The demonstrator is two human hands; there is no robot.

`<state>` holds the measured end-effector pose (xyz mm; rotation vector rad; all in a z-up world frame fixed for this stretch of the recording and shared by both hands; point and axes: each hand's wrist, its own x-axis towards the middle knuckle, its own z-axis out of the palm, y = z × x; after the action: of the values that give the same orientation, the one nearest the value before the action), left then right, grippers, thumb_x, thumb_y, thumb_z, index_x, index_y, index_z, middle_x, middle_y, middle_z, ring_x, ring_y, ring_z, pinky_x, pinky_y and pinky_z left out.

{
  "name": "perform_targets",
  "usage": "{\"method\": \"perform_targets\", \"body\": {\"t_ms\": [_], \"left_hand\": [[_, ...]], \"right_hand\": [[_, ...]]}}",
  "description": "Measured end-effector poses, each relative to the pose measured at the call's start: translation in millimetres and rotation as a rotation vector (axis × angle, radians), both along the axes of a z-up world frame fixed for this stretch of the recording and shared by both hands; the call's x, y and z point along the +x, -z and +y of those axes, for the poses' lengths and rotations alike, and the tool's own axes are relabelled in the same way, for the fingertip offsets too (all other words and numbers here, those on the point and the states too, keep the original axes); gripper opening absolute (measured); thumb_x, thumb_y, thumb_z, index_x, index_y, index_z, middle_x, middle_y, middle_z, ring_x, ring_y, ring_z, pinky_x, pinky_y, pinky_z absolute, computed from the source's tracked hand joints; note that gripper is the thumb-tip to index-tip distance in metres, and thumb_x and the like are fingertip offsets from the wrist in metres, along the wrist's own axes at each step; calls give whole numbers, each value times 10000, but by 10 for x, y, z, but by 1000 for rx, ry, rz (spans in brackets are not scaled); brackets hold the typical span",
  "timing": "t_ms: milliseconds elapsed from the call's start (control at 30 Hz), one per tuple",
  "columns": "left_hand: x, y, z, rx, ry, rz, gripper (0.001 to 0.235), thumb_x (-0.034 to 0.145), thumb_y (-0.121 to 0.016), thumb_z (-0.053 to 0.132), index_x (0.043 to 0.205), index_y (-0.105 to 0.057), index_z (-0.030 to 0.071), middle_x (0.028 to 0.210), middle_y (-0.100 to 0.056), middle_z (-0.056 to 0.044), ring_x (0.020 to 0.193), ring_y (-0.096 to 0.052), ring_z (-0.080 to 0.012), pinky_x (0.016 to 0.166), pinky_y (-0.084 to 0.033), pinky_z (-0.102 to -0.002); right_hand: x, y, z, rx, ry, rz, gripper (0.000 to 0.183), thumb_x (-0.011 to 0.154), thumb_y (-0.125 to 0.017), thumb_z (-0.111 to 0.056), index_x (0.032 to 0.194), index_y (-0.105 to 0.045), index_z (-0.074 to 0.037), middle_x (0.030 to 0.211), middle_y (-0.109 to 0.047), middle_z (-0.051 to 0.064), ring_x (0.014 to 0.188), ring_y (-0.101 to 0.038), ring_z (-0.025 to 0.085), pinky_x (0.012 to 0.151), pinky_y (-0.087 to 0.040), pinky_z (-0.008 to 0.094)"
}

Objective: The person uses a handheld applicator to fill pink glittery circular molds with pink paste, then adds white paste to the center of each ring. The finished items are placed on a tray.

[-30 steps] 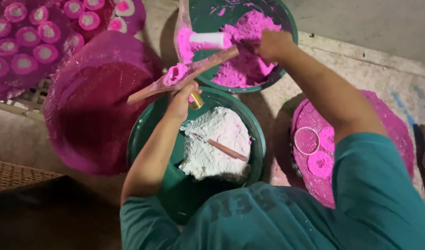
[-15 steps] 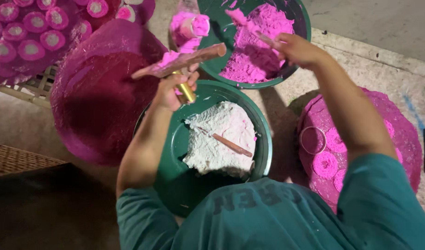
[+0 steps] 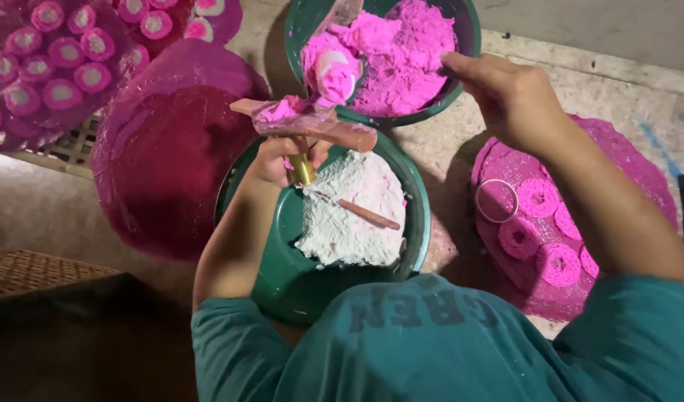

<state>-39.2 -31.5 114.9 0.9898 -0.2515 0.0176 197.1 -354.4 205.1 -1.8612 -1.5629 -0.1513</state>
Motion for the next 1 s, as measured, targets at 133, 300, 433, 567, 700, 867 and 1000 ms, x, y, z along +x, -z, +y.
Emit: {"method": "perform_targets", "body": {"t_ms": [133,300,433,567,700,867,1000], "left_hand": [[128,-173,-128,-117,-17,-33,574,886,-703,329,1347,-566,16,1069,-540,-42,824,-494,-117,715,-464,-231],[434,-323,-376,-238,-162,-53,482,910,-667,187,1340,-499,48,1066,-472,-32,833,-488,-101,688,-489,-240],[700,-332,-483,-310,-251,1,442,885,-644,149,1289,-470,102,1074,-468,-32,859,-499,-114,759,-510,-276],[917,-260,-459,-282,-284,29,407,883,-643,145,1250,-468,161,1048,-482,-16,811,-495,-105,718,-508,-283],[1021,-134,-420,-254,-262,124,297,943,-643,143,1179,-470,90,1082,-506,-22,886,-533,-136,781,-529,-320],[1051,69,-283,-196,-241,173,296,923,-650,145,1161,-492,67,1085,-542,-25,889,-556,-141,761,-539,-326],[1063,199,9,-172,-398,203,400,895,-661,155,1250,-533,23,1059,-613,-66,856,-590,-154,728,-558,-326]], "right_hand": [[-42,142,134,84,-31,-114,520,1026,-645,60,1515,-574,-102,1022,-645,152,874,-640,292,758,-528,394],[-229,679,431,116,106,300,494,1039,-589,54,1505,-582,-109,882,-599,138,697,-568,223,631,-475,350],[-375,1016,557,265,109,369,473,1031,-580,47,1486,-546,-78,1027,-660,144,689,-563,196,634,-487,327],[-474,1130,581,246,169,361,470,1022,-600,48,1476,-563,-70,850,-559,151,654,-527,225,631,-465,336],[-495,1138,582,282,172,328,465,1017,-596,63,1466,-567,-55,859,-546,164,696,-546,252,676,-485,343],[-373,1155,641,271,154,326,502,992,-578,88,1471,-568,-60,907,-594,176,742,-597,275,708,-504,354],[-195,1196,509,211,110,312,463,1000,-600,74,1439,-600,-74,1049,-682,194,859,-675,281,777,-537,340]]}}
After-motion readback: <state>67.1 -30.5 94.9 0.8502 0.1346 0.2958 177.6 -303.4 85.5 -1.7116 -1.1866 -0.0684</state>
